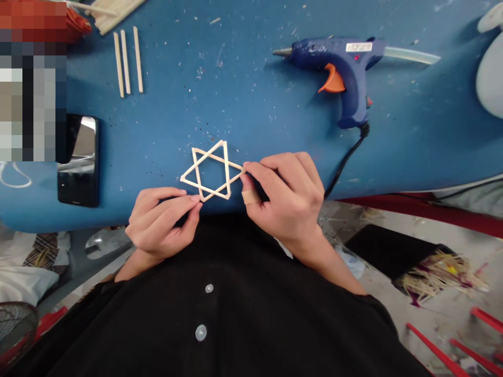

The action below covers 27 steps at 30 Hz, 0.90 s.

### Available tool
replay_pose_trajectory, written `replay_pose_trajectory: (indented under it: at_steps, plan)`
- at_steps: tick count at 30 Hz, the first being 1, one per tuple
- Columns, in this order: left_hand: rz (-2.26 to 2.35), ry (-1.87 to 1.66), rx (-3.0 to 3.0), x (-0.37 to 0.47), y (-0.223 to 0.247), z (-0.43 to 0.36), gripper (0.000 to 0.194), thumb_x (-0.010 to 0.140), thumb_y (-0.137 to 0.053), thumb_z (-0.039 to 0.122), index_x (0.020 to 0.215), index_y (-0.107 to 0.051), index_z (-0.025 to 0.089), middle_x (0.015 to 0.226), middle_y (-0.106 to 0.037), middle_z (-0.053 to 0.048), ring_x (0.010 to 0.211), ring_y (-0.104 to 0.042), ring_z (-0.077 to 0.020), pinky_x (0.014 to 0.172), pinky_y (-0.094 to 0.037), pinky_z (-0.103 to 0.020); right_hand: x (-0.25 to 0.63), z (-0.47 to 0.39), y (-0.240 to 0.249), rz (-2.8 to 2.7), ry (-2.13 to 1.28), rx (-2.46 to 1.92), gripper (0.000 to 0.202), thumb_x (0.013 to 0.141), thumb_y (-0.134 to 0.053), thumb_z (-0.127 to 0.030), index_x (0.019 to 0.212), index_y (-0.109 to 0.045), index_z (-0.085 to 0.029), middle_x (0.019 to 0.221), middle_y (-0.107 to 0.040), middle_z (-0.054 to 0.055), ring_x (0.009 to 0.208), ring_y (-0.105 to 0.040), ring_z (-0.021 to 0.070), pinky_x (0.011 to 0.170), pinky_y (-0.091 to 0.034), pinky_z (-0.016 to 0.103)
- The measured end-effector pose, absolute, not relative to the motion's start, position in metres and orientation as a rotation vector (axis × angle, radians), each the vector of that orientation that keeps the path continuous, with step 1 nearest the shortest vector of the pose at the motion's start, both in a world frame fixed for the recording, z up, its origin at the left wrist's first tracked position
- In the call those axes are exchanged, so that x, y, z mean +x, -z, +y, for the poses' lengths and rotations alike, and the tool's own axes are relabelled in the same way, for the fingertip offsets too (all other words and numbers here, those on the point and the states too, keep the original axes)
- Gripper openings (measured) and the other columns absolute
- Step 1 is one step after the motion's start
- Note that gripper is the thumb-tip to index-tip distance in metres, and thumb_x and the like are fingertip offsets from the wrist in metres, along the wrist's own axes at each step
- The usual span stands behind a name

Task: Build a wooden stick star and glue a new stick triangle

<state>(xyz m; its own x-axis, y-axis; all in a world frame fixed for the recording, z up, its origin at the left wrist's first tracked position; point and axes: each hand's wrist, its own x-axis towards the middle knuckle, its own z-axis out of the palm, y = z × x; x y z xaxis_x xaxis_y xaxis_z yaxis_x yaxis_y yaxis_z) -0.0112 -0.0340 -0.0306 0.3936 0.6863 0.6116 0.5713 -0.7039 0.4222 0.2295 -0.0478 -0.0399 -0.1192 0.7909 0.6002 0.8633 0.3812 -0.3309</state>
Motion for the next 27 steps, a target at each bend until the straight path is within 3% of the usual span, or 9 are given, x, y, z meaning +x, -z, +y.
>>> replay_pose_trajectory:
  at_steps: [10, 16, 27]
  plan:
    - [1.076, -1.240, 2.618, -0.010, 0.041, -0.036, 0.028, 0.083, -0.088, 0.008, 0.104, -0.079, 0.024, 0.087, -0.087, 0.002, 0.073, -0.081, -0.0199, 0.065, -0.059, -0.033, 0.230, -0.036, 0.042, -1.915, 0.088, -1.432, 0.012, 0.098, -0.074, -0.017, 0.108, -0.077, -0.023, 0.091, -0.073, 0.004, 0.082, -0.065, 0.0202, 0.075, -0.051, 0.040]
    - [1.146, -1.249, 2.622, -0.011, 0.044, -0.034, 0.029, 0.083, -0.089, 0.010, 0.106, -0.078, 0.023, 0.084, -0.086, 0.002, 0.079, -0.081, -0.0219, 0.069, -0.060, -0.035, 0.231, -0.036, 0.035, -2.003, 0.067, -1.454, 0.019, 0.096, -0.071, -0.007, 0.112, -0.076, -0.017, 0.094, -0.074, 0.009, 0.085, -0.065, 0.0212, 0.079, -0.054, 0.039]
    - [1.418, -1.262, 2.514, -0.018, 0.037, -0.028, 0.025, 0.087, -0.079, 0.003, 0.104, -0.077, 0.021, 0.088, -0.086, -0.002, 0.078, -0.081, -0.0234, 0.070, -0.063, -0.036, 0.226, -0.048, 0.039, -1.979, 0.000, -1.369, 0.014, 0.095, -0.074, -0.020, 0.109, -0.076, -0.021, 0.086, -0.072, 0.004, 0.075, -0.063, 0.0202, 0.069, -0.046, 0.039]
